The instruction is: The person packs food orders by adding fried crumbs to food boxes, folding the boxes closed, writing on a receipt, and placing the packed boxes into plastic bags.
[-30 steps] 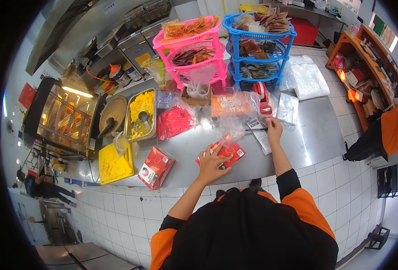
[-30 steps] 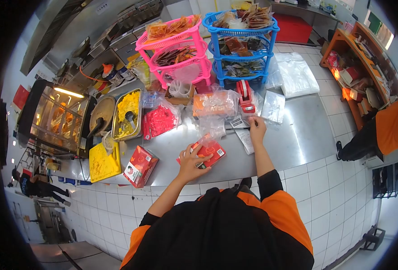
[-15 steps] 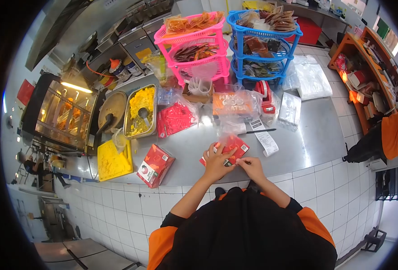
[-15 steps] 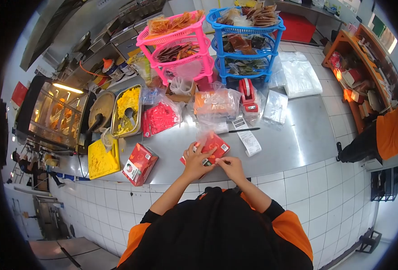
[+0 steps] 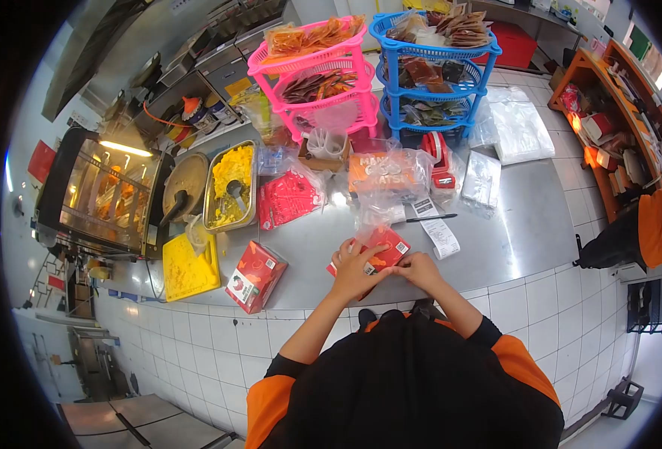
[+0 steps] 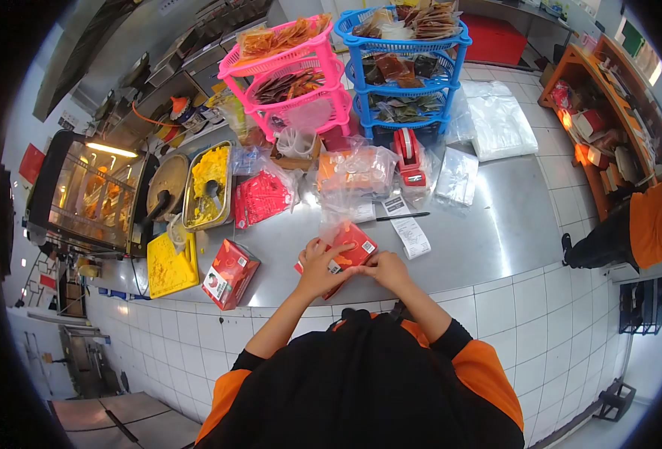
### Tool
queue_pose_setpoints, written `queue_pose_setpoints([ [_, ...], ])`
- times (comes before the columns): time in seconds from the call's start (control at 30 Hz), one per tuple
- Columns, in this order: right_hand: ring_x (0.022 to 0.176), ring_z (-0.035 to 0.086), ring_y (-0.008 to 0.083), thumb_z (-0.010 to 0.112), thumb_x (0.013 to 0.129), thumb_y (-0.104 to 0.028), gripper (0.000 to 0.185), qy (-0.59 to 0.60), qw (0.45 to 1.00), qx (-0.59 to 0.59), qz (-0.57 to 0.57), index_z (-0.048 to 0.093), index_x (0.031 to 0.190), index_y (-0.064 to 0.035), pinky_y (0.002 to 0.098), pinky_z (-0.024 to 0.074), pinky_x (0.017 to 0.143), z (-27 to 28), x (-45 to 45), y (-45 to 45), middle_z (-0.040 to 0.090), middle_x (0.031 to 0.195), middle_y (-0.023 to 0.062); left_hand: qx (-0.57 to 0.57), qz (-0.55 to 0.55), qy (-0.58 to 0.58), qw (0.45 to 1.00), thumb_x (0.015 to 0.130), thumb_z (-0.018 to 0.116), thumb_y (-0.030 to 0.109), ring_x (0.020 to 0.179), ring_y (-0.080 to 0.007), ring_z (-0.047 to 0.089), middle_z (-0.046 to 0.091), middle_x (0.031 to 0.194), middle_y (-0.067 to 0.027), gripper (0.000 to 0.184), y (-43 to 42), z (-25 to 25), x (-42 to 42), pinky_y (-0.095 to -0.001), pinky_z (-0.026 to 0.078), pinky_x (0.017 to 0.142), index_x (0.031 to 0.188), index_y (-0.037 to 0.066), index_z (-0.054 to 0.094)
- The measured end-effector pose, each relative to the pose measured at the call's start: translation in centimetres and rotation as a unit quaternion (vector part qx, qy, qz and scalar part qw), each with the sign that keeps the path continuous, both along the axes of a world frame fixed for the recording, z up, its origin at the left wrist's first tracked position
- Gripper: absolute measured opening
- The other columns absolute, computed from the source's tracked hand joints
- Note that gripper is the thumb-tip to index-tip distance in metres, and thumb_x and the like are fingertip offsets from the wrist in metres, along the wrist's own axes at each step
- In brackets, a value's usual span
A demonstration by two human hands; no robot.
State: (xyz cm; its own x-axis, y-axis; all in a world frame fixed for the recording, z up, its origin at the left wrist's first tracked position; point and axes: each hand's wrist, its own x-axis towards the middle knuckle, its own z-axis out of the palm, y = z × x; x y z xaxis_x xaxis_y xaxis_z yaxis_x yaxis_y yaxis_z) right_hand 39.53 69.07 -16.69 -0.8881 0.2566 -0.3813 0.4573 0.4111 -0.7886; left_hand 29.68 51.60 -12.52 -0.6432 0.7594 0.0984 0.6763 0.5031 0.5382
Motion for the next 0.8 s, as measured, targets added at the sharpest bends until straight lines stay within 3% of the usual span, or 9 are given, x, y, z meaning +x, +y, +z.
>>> queue_pose_setpoints([
  [0.13,0.065,0.066,0.03,0.069,0.084,-0.043,0.038,0.25,0.95,0.168,0.079,0.072,0.085,-0.0047,0.0379,0.0503,0.055,-4.3,0.6,0.1,0.066,0.069,0.0132,-0.021,0.037,0.018,0.999,0.075,0.071,0.048,0.12,-0.0381,0.037,0.052,0.124,-0.0089,0.045,0.8,-1.3,-0.3,-0.0544,0.023,0.098,0.113,0.026,0.067],
  [0.3,0.064,0.062,0.0312,0.063,0.088,-0.033,0.031,0.257,0.925,0.26,0.099,0.061,0.073,-0.0068,0.042,0.0492,0.059,2.8,3.5,2.0,0.063,0.073,0.0102,-0.014,0.006,0.047,0.999,0.069,0.076,0.042,0.124,-0.0419,0.034,0.051,0.122,-0.0143,0.055,1.5,0.2,0.5,-0.0548,0.024,0.102,0.119,0.022,0.062],
  [0.43,0.066,0.06,0.0288,0.055,0.091,-0.016,0.015,0.299,0.908,0.244,-0.162,0.063,0.088,-0.0043,0.0385,0.0482,0.062,3.2,1.7,19.2,0.062,0.077,0.0155,-0.086,0.014,0.043,0.995,0.065,0.076,0.035,0.127,-0.0449,0.031,0.049,0.123,-0.0182,0.065,2.1,-0.3,0.8,-0.0582,0.021,0.105,0.124,0.017,0.056],
  [0.5,0.076,0.063,0.0309,0.046,0.094,-0.014,0.024,0.264,0.914,0.101,-0.29,0.066,0.105,-0.0043,0.0382,0.0492,0.069,1.5,-0.6,30.3,0.067,0.089,0.0167,-0.099,0.019,0.038,0.994,0.065,0.075,0.032,0.128,-0.0464,0.03,0.048,0.122,-0.0175,0.063,2.6,-0.5,0.9,-0.0595,0.019,0.107,0.122,0.015,0.056],
  [0.53,0.083,0.065,0.0324,0.042,0.094,-0.013,0.029,0.248,0.887,0.292,-0.257,0.065,0.112,-0.0067,0.041,0.0498,0.074,-1.2,-1.0,36.4,0.069,0.095,0.0152,-0.106,0.026,0.035,0.993,0.065,0.075,0.031,0.129,-0.0471,0.03,0.048,0.121,-0.0171,0.062,2.8,-0.6,0.9,-0.0601,0.018,0.108,0.122,0.014,0.056],
  [0.57,0.092,0.065,0.0322,0.044,0.094,-0.015,0.029,0.339,0.772,0.489,-0.223,0.066,0.111,-0.0105,0.0429,0.05,0.079,-4.0,-1.6,42.0,0.069,0.099,0.0131,-0.105,0.026,0.025,0.994,0.065,0.074,0.03,0.13,-0.0479,0.028,0.047,0.124,-0.0176,0.062,2.8,-0.8,0.9,-0.061,0.017,0.109,0.122,0.014,0.055],
  [0.63,0.094,0.066,0.0304,0.049,0.092,-0.021,0.024,0.059,0.855,0.469,-0.215,0.068,0.104,-0.0118,0.0428,0.0518,0.078,0.0,-2.1,44.7,0.07,0.098,0.0109,-0.108,0.029,0.003,0.994,0.066,0.073,0.027,0.132,-0.0495,0.026,0.046,0.131,-0.0184,0.06,2.5,-0.9,0.8,-0.0628,0.013,0.111,0.121,0.012,0.055],
  [0.7,0.087,0.068,0.028,0.066,0.084,-0.029,0.022,-0.051,0.854,0.509,-0.09,0.069,0.093,-0.0091,0.0389,0.0538,0.074,0.6,-3.4,47.8,0.07,0.091,0.009,-0.13,0.06,0.028,0.989,0.068,0.072,0.023,0.135,-0.0497,0.023,0.04,0.14,-0.0183,0.057,1.8,-0.6,0.9,-0.0633,0.01,0.112,0.121,0.011,0.054],
  [0.8,0.086,0.069,0.0226,0.079,0.069,-0.041,0.037,-0.114,0.727,0.676,0.041,0.071,0.09,-0.0126,0.0375,0.0544,0.072,0.9,-6.7,49.0,0.071,0.09,0.005,-0.163,0.138,0.043,0.976,0.071,0.07,0.018,0.137,-0.0483,0.022,0.031,0.15,-0.0176,0.055,0.7,0.4,1.4,-0.0636,0.008,0.112,0.122,0.01,0.053],
])
